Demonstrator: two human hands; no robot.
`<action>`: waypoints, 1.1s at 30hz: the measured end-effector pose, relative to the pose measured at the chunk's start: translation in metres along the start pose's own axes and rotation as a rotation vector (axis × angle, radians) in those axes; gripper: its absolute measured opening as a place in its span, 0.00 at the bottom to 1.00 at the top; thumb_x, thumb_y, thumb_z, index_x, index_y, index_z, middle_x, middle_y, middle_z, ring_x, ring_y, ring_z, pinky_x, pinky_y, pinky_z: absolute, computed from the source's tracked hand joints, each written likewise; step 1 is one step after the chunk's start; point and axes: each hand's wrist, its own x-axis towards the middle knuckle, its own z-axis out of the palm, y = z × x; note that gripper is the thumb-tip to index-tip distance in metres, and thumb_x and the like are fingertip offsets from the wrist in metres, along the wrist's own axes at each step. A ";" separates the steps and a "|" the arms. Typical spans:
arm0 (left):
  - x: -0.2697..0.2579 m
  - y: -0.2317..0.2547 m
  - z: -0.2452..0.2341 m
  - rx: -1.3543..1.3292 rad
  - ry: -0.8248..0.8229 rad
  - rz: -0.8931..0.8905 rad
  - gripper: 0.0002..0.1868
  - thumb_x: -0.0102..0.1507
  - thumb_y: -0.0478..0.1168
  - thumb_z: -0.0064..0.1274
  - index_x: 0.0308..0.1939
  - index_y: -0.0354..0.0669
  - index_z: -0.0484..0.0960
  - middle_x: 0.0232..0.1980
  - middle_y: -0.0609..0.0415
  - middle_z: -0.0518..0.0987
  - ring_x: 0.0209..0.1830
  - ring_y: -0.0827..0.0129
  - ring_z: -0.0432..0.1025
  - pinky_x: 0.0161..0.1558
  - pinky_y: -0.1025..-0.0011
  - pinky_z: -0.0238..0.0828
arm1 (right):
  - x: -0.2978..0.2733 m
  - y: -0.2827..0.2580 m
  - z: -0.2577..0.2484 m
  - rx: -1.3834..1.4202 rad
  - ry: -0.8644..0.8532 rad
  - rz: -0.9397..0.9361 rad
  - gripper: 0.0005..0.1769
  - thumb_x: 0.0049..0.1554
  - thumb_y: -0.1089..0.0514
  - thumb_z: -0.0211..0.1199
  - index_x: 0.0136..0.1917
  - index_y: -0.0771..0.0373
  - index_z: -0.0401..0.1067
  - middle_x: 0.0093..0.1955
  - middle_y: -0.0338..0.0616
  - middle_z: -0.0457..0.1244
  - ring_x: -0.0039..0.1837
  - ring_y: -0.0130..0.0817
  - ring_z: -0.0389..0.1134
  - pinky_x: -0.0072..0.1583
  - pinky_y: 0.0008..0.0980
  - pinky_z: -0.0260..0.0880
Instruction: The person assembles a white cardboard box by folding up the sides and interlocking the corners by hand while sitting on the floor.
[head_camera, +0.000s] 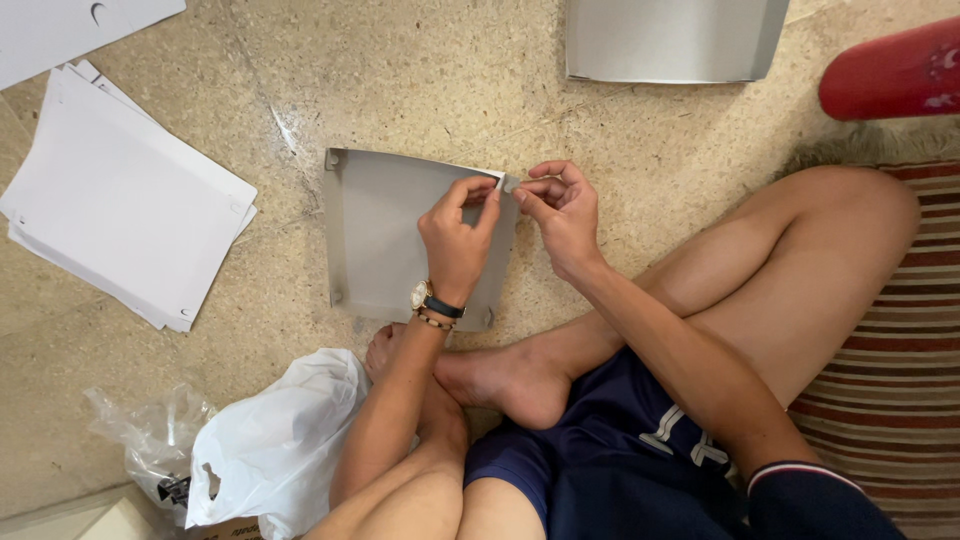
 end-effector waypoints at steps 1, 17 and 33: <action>0.000 0.001 0.000 0.000 -0.001 0.000 0.04 0.56 0.33 0.52 0.35 0.43 0.77 0.30 0.52 0.78 0.33 0.64 0.75 0.36 0.71 0.71 | -0.001 -0.001 0.001 0.000 0.001 0.000 0.15 0.47 0.69 0.64 0.46 0.64 0.62 0.36 0.46 0.65 0.37 0.22 0.65 0.41 0.18 0.68; -0.007 -0.010 0.007 -0.027 -0.013 -0.082 0.06 0.55 0.32 0.54 0.35 0.44 0.79 0.28 0.56 0.79 0.29 0.69 0.75 0.35 0.73 0.71 | 0.001 0.002 0.000 0.070 -0.001 0.060 0.15 0.46 0.69 0.64 0.42 0.60 0.59 0.36 0.42 0.65 0.38 0.20 0.65 0.43 0.15 0.66; -0.008 -0.003 0.009 -0.101 -0.002 -0.243 0.04 0.55 0.35 0.55 0.33 0.46 0.79 0.27 0.57 0.80 0.29 0.75 0.74 0.36 0.76 0.71 | -0.005 -0.001 0.007 0.049 0.073 -0.006 0.14 0.47 0.68 0.63 0.40 0.60 0.58 0.35 0.43 0.65 0.36 0.21 0.65 0.42 0.16 0.68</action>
